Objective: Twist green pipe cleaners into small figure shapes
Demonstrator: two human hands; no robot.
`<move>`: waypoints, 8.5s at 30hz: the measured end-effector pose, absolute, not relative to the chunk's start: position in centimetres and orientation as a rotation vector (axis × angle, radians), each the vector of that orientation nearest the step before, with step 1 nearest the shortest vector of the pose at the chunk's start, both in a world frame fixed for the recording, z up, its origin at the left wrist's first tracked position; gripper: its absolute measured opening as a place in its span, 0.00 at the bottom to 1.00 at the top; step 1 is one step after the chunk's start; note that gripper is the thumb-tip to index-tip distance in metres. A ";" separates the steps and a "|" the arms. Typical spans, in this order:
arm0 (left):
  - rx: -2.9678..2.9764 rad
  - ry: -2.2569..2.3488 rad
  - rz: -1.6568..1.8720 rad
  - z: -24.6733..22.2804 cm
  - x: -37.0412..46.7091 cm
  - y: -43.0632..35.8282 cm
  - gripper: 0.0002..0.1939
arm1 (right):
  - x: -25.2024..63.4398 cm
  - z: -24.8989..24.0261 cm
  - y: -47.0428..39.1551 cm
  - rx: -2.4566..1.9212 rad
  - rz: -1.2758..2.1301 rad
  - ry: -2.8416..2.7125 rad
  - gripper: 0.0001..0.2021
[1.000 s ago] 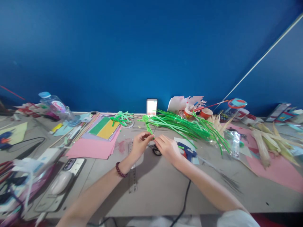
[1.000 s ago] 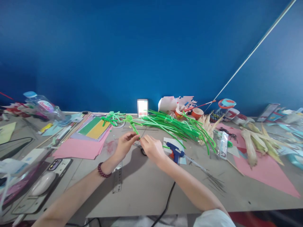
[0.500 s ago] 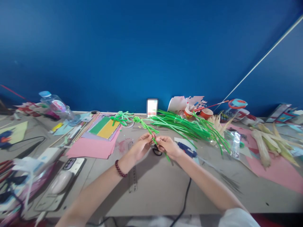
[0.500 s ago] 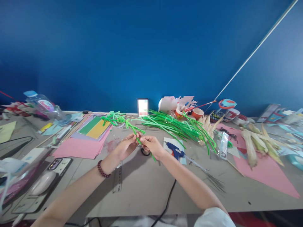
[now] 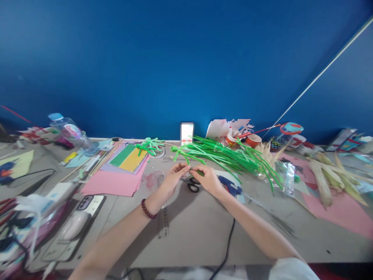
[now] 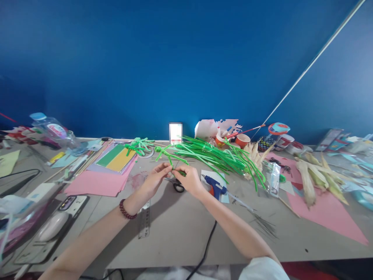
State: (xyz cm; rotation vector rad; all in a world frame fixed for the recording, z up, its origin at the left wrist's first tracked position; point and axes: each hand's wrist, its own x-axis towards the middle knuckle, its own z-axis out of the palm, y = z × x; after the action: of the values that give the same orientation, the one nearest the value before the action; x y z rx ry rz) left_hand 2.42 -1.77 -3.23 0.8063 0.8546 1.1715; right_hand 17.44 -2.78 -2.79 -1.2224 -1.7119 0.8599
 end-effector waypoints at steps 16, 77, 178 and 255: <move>0.652 0.631 1.099 -3.6 2.4 -2.0 0.09 | 17.4 -2.1 -3.3 -1.095 0.727 -1.854 0.11; 0.622 0.629 1.035 -4.1 3.0 -2.4 0.09 | 17.7 -3.8 -2.0 -1.160 1.149 -1.532 0.16; 1.347 0.997 1.214 -2.6 2.2 -3.0 0.07 | 16.5 -3.3 -3.1 -1.060 1.454 -0.989 0.16; 1.121 0.893 1.056 -5.2 2.9 -1.9 0.19 | 16.5 -5.6 -2.2 -1.218 1.124 -1.229 0.21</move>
State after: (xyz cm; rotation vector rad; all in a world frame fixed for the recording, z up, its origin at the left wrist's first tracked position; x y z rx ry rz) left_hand 2.92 -1.94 -5.17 1.1212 0.8926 1.0556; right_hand 16.50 -2.25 -5.62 -1.2177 -1.2289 1.1238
